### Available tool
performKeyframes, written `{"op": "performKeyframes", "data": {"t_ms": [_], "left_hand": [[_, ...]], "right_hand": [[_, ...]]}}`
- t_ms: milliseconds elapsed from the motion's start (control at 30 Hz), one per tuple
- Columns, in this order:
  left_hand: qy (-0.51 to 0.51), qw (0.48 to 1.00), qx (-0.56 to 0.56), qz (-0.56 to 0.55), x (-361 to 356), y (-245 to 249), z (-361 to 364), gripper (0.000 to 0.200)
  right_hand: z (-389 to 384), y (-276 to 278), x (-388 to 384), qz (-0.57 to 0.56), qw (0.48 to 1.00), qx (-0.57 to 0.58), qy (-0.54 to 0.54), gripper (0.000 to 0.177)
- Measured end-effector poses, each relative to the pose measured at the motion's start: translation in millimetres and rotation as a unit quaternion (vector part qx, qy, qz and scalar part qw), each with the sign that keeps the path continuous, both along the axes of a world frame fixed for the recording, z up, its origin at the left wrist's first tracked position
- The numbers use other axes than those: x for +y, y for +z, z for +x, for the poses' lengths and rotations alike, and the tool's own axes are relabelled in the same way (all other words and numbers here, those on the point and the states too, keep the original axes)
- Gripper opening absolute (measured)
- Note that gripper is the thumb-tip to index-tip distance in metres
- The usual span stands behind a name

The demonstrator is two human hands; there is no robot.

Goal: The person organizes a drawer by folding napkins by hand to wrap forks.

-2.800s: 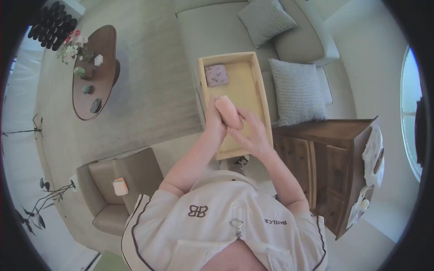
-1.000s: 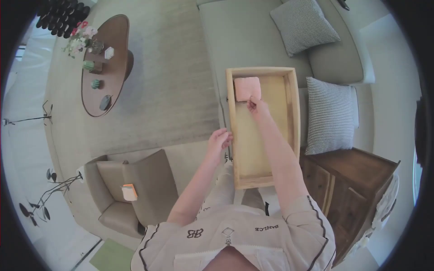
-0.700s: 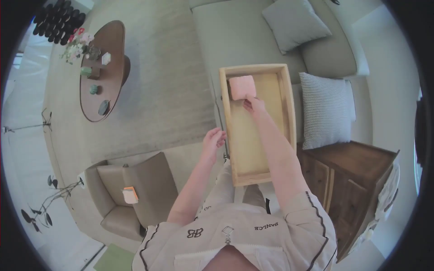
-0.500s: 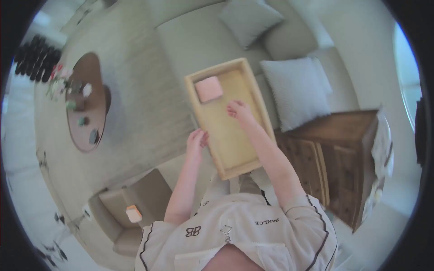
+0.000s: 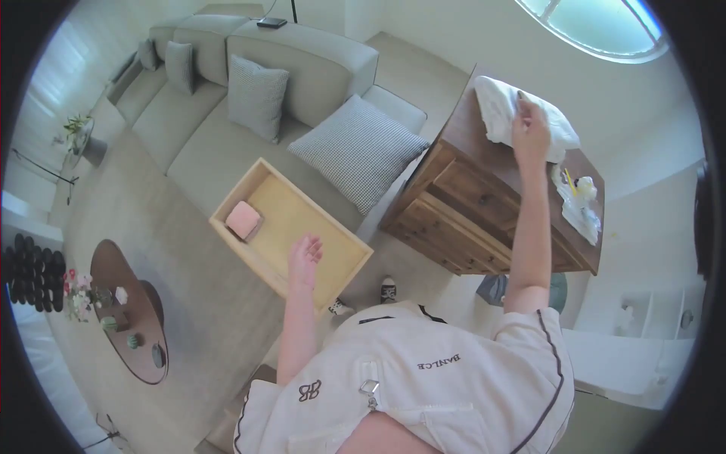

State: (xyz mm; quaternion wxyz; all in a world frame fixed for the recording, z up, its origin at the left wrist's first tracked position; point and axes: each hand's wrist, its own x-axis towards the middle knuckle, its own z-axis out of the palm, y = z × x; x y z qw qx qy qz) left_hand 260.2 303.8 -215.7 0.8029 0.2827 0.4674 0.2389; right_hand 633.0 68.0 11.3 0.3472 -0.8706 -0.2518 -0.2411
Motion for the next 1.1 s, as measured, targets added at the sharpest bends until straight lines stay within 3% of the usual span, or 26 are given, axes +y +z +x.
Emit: {"op": "performKeyframes", "data": {"t_ms": [100, 200, 267, 300, 400, 433, 467, 500, 600, 700, 767, 800, 900, 1000, 1033, 1067, 1100], "left_hand": [[-0.037, 0.999, -0.014, 0.028, -23.0, 21.1, 15.2, 0.024], [-0.054, 0.998, -0.019, 0.025, -37.0, 35.1, 15.4, 0.023], [-0.050, 0.998, -0.012, 0.027, -44.6, 41.8, 15.8, 0.025], [-0.047, 0.998, -0.011, 0.028, -47.8, 47.9, 16.2, 0.025], [-0.054, 0.997, -0.012, 0.049, -53.6, 74.3, 22.8, 0.030], [-0.052, 0.996, -0.041, 0.063, -52.8, 83.0, 30.8, 0.030], [-0.050, 0.994, -0.068, 0.074, -54.0, 90.9, 35.7, 0.030], [-0.044, 0.993, -0.078, 0.078, -57.5, 101.0, 39.3, 0.030], [-0.073, 0.983, -0.104, 0.132, -67.2, 138.0, 50.7, 0.033], [-0.056, 0.976, -0.163, 0.135, -75.8, 165.4, 66.2, 0.041], [-0.022, 0.964, -0.265, 0.015, -81.7, 183.3, 75.7, 0.049], [-0.004, 0.958, -0.287, -0.015, -84.7, 184.6, 77.1, 0.052], [-0.031, 0.875, -0.463, -0.134, -85.2, 176.8, 78.9, 0.056], [-0.082, 0.824, -0.532, -0.178, -94.7, 184.1, 78.3, 0.054], [0.045, 0.765, -0.639, -0.069, -110.1, 189.8, 99.6, 0.054], [0.173, 0.674, -0.717, 0.043, -125.3, 194.7, 119.5, 0.056], [0.235, 0.618, -0.743, 0.101, -134.4, 196.6, 126.8, 0.057]], "right_hand": [[46.6, 3.0, -41.8, -0.153, 0.985, 0.002, -0.076, 0.049], [62.5, 5.3, -55.4, -0.199, 0.976, 0.073, -0.041, 0.049], [68.7, 6.3, -60.6, -0.152, 0.986, 0.064, -0.023, 0.030], [64.9, 10.7, -62.4, -0.139, 0.988, 0.061, -0.017, 0.026], [37.4, 34.0, -60.2, 0.036, 0.995, 0.086, -0.030, 0.027], [29.7, 38.8, -56.0, 0.168, 0.968, 0.163, 0.088, 0.022], [20.2, 42.1, -53.2, 0.289, 0.905, 0.240, 0.201, 0.018], [7.3, 42.7, -48.3, 0.342, 0.859, 0.280, 0.258, 0.016], [-36.6, 36.1, -23.2, 0.336, 0.770, 0.374, 0.393, 0.022], [-74.6, 14.9, 4.5, 0.312, 0.774, 0.380, 0.400, 0.008], [-131.5, 15.6, 26.6, 0.188, 0.879, 0.189, 0.394, 0.007], [-155.6, 13.9, 32.8, 0.153, 0.894, 0.144, 0.397, 0.009], [-198.9, 13.9, 45.3, 0.051, 0.842, 0.109, 0.526, 0.018], [-214.7, 28.1, 64.6, 0.078, 0.852, -0.012, 0.518, 0.031], [-226.1, 27.9, 76.5, 0.080, 0.850, -0.003, 0.521, 0.034], [-238.8, 26.6, 88.3, 0.081, 0.847, 0.007, 0.525, 0.037], [-250.1, 23.6, 94.1, 0.082, 0.844, 0.014, 0.529, 0.039]]}}
